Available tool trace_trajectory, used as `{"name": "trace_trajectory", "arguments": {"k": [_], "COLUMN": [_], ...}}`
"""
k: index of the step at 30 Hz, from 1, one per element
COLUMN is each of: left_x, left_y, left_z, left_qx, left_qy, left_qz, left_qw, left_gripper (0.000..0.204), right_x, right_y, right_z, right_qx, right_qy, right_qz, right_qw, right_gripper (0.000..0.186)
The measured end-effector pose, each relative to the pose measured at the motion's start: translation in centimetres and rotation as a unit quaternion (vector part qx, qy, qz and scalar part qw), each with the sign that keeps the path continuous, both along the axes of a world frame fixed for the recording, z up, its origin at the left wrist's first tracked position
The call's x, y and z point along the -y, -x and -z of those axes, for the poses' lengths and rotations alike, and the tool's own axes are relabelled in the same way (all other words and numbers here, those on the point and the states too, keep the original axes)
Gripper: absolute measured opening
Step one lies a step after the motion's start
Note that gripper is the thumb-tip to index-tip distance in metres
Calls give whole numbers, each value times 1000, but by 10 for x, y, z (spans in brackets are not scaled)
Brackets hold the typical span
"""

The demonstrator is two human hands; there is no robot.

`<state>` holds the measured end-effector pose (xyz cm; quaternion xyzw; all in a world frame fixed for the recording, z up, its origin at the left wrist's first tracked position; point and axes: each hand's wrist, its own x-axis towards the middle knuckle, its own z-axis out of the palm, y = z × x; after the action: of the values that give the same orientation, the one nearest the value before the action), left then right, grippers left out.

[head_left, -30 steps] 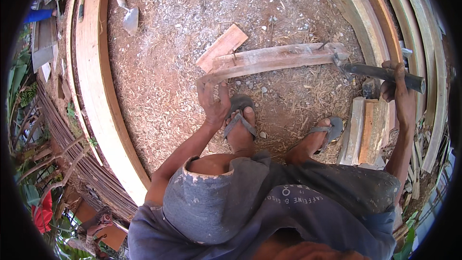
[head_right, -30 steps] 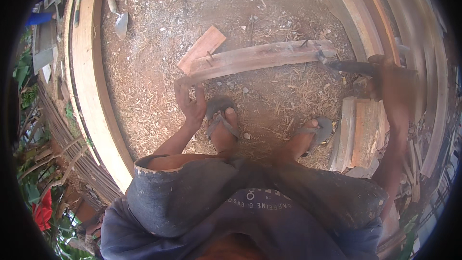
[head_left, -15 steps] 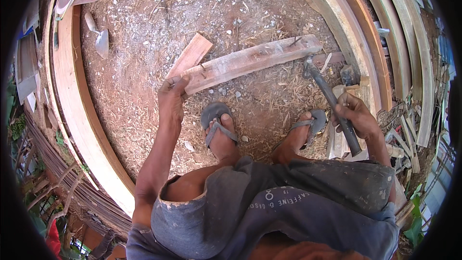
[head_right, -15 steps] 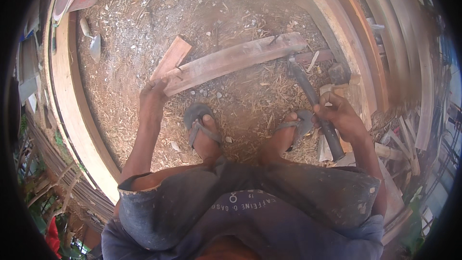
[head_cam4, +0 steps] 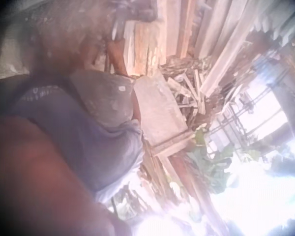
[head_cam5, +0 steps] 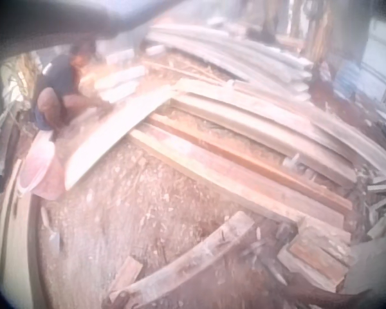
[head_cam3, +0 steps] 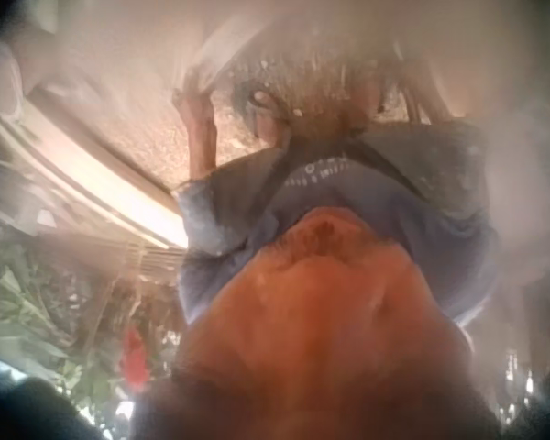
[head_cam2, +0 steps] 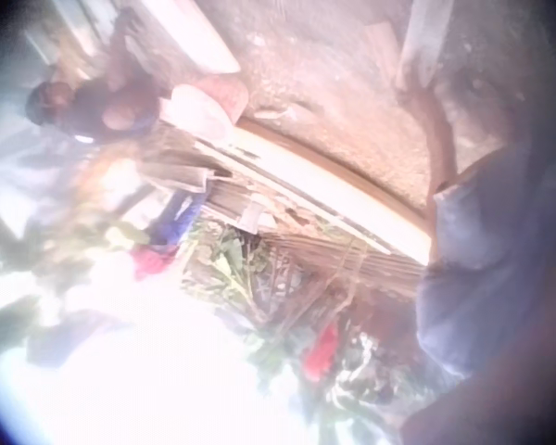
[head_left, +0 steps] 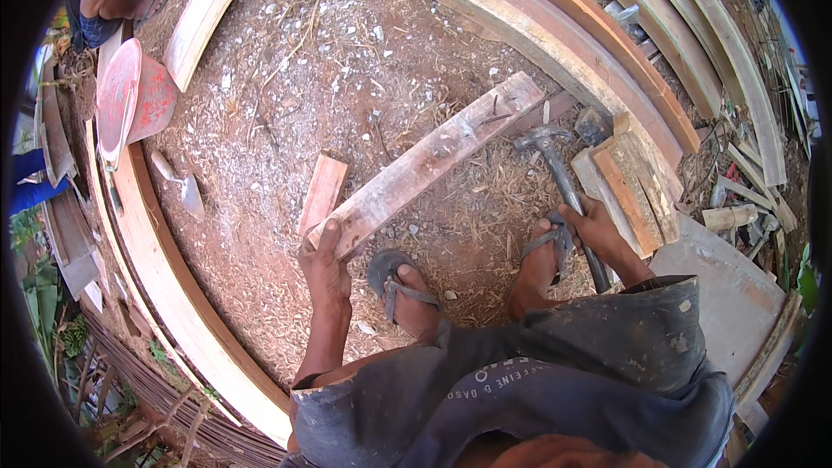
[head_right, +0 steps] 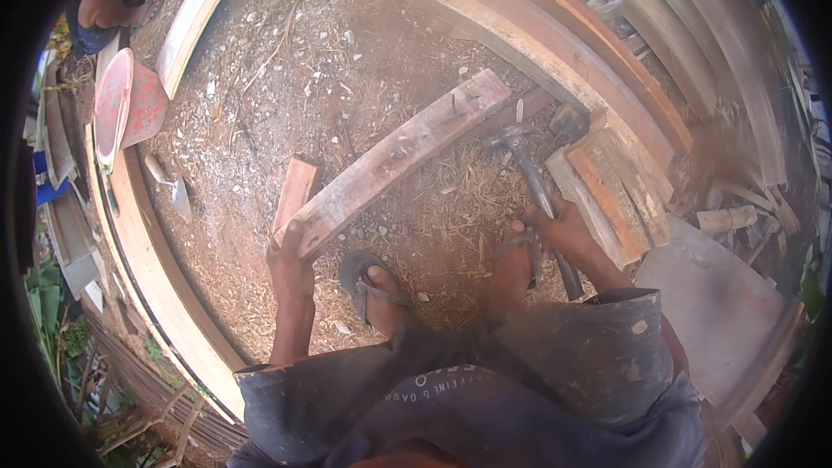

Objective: The person uses a hammer and chisel to shape a small wooden plank, repeatedly striking the chisel to remove material. The person occasionally repositions the plank and continues chiseling along its length.

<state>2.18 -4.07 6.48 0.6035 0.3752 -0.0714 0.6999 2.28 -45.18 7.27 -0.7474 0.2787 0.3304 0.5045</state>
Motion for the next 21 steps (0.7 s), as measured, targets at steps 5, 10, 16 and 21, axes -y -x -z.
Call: {"name": "trace_trajectory", "arguments": {"k": [5, 10, 16, 21], "left_x": [8, 20, 40, 42], "left_y": [-42, -96, -85, -77], "left_z": [8, 43, 41, 70], "left_qx": [79, 95, 91, 113], "left_qy": [0, 45, 50, 43], "left_qz": [-22, -28, -111, -90], "left_qw": [997, 994, 988, 988], "left_gripper": [44, 37, 32, 31], "right_x": [-8, -31, -9, 1], "right_y": [3, -14, -64, -87], "right_z": [27, 31, 9, 9], "right_qx": [75, 192, 429, 399], "right_qy": [-36, 3, 178, 113], "right_qz": [67, 128, 68, 54], "right_qw": [994, 973, 883, 909], "right_gripper": [25, 22, 22, 22]}}
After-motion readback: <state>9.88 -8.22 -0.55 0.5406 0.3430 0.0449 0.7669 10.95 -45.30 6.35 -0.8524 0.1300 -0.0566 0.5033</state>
